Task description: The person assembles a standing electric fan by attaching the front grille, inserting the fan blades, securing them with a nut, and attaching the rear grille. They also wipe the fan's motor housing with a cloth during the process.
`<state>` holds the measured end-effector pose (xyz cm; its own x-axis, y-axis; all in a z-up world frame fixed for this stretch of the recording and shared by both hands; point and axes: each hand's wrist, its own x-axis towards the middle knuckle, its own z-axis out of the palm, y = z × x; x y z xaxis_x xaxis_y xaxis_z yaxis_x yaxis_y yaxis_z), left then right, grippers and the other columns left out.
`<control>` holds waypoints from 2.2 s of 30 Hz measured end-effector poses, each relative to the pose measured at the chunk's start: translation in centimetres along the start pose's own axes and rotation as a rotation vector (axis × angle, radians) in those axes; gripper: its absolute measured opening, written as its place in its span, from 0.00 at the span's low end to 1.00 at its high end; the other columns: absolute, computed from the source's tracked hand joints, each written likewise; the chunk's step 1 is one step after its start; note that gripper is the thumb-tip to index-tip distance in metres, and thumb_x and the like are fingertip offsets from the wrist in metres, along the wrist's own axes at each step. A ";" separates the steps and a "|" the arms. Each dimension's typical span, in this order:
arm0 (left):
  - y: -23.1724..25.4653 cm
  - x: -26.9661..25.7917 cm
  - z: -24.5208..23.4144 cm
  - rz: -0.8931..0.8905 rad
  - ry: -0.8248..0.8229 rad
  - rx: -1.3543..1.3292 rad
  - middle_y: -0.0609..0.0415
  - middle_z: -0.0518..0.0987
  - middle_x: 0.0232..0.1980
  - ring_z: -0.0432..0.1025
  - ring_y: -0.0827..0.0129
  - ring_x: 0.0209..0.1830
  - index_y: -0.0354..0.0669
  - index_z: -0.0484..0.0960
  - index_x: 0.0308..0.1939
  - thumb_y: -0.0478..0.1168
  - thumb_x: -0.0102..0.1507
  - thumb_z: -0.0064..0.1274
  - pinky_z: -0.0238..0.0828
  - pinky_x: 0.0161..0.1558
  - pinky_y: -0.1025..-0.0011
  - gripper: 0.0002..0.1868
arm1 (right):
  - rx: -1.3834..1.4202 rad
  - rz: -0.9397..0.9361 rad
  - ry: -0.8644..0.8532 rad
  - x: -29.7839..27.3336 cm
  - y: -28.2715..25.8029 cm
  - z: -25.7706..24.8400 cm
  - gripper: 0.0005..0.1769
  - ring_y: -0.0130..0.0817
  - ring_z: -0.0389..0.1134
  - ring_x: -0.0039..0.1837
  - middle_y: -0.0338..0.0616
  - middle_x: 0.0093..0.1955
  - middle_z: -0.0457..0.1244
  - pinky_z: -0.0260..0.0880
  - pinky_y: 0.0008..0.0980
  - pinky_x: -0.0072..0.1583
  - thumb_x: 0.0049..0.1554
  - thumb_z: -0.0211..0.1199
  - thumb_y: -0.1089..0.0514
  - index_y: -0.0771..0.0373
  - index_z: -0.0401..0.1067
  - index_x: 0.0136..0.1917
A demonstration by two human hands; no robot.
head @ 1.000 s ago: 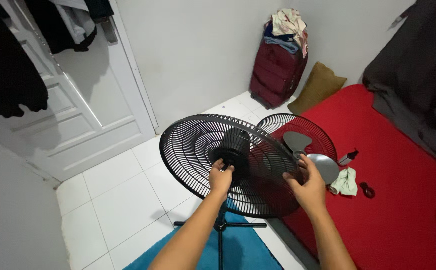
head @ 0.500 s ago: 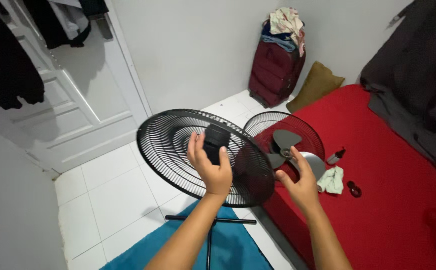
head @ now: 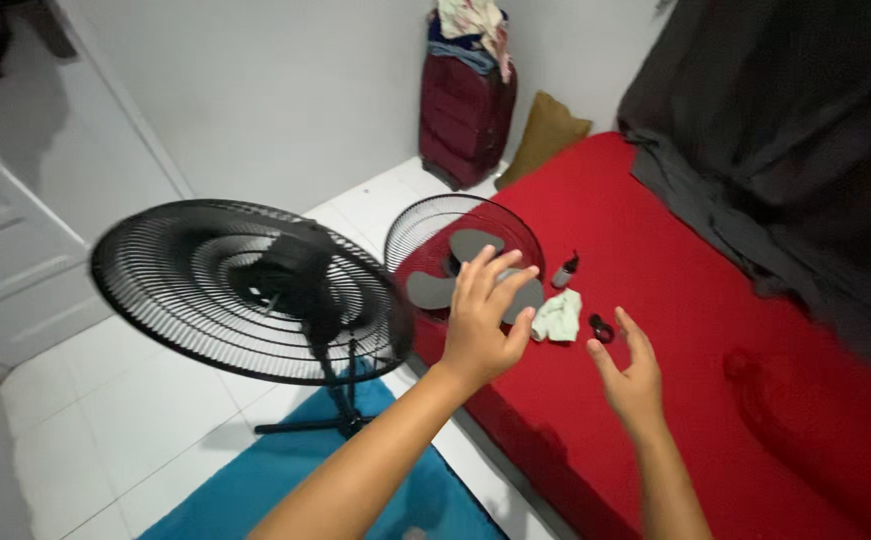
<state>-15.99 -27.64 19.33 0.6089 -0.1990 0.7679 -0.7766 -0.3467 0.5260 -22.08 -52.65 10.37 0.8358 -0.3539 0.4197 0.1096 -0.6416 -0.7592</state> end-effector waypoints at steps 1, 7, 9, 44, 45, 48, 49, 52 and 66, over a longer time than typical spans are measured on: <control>0.0 -0.3 1.3 -0.013 -0.053 -0.008 0.49 0.69 0.73 0.57 0.43 0.79 0.51 0.76 0.66 0.39 0.61 0.60 0.48 0.77 0.39 0.27 | -0.017 0.049 -0.003 -0.2 1.1 -1.1 0.38 0.47 0.61 0.74 0.56 0.74 0.60 0.59 0.43 0.72 0.57 0.68 0.48 0.63 0.63 0.76; -2.1 -2.1 7.5 -0.100 -0.293 0.018 0.45 0.67 0.72 0.55 0.40 0.77 0.50 0.74 0.66 0.39 0.57 0.62 0.48 0.74 0.39 0.32 | -0.111 0.251 -0.007 -0.6 7.5 -4.8 0.41 0.49 0.58 0.77 0.56 0.77 0.57 0.58 0.47 0.73 0.54 0.69 0.46 0.60 0.62 0.76; -3.6 -2.3 9.3 -0.148 -0.355 0.054 0.45 0.67 0.72 0.54 0.41 0.76 0.50 0.74 0.66 0.39 0.56 0.63 0.47 0.72 0.39 0.33 | -0.149 0.389 -0.023 -0.4 9.3 -5.2 0.42 0.50 0.56 0.77 0.56 0.78 0.55 0.58 0.49 0.72 0.53 0.70 0.47 0.58 0.62 0.77; -25.4 -6.0 36.5 -0.680 -0.742 0.456 0.47 0.65 0.73 0.52 0.42 0.77 0.49 0.74 0.65 0.39 0.53 0.64 0.48 0.71 0.38 0.35 | -0.422 0.533 -0.552 13.1 48.0 10.3 0.41 0.57 0.64 0.68 0.62 0.68 0.62 0.66 0.49 0.66 0.48 0.75 0.51 0.66 0.66 0.71; -25.4 -6.2 37.1 -0.680 -0.740 0.462 0.48 0.66 0.73 0.52 0.43 0.77 0.50 0.74 0.65 0.39 0.52 0.63 0.48 0.72 0.39 0.35 | -0.441 0.512 -0.568 13.4 48.2 10.5 0.44 0.58 0.63 0.68 0.63 0.67 0.62 0.65 0.50 0.67 0.47 0.77 0.49 0.65 0.66 0.72; -25.5 -6.8 39.1 -0.716 -0.779 0.468 0.47 0.65 0.72 0.52 0.43 0.76 0.50 0.74 0.65 0.39 0.52 0.64 0.48 0.72 0.39 0.36 | -0.487 0.593 -0.681 13.9 47.9 11.4 0.53 0.59 0.63 0.67 0.63 0.68 0.59 0.65 0.51 0.66 0.42 0.81 0.44 0.64 0.61 0.73; -25.5 -6.9 39.6 -0.719 -0.767 0.462 0.47 0.65 0.72 0.52 0.42 0.76 0.50 0.74 0.65 0.39 0.52 0.64 0.48 0.71 0.39 0.36 | -0.523 0.577 -0.707 13.9 47.7 11.7 0.53 0.59 0.63 0.66 0.64 0.67 0.59 0.66 0.51 0.65 0.42 0.80 0.43 0.64 0.61 0.73; -24.7 -7.2 40.9 -0.710 -0.736 0.456 0.46 0.65 0.72 0.53 0.42 0.76 0.49 0.73 0.66 0.39 0.52 0.63 0.48 0.71 0.38 0.36 | -0.621 0.531 -0.757 13.8 47.4 12.1 0.51 0.60 0.63 0.64 0.63 0.65 0.59 0.67 0.51 0.63 0.42 0.79 0.44 0.62 0.61 0.72; -21.6 -0.6 36.9 -0.647 -0.618 0.487 0.44 0.65 0.72 0.53 0.41 0.76 0.49 0.74 0.64 0.40 0.53 0.65 0.49 0.70 0.36 0.34 | -0.265 0.201 -0.302 21.8 39.0 13.6 0.38 0.62 0.63 0.62 0.65 0.60 0.60 0.66 0.52 0.63 0.44 0.73 0.63 0.69 0.63 0.66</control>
<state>6.38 -53.91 -5.94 0.9727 -0.2321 -0.0064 -0.2030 -0.8636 0.4615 7.78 -76.14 -16.85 0.9502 -0.3002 0.0833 -0.1797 -0.7465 -0.6406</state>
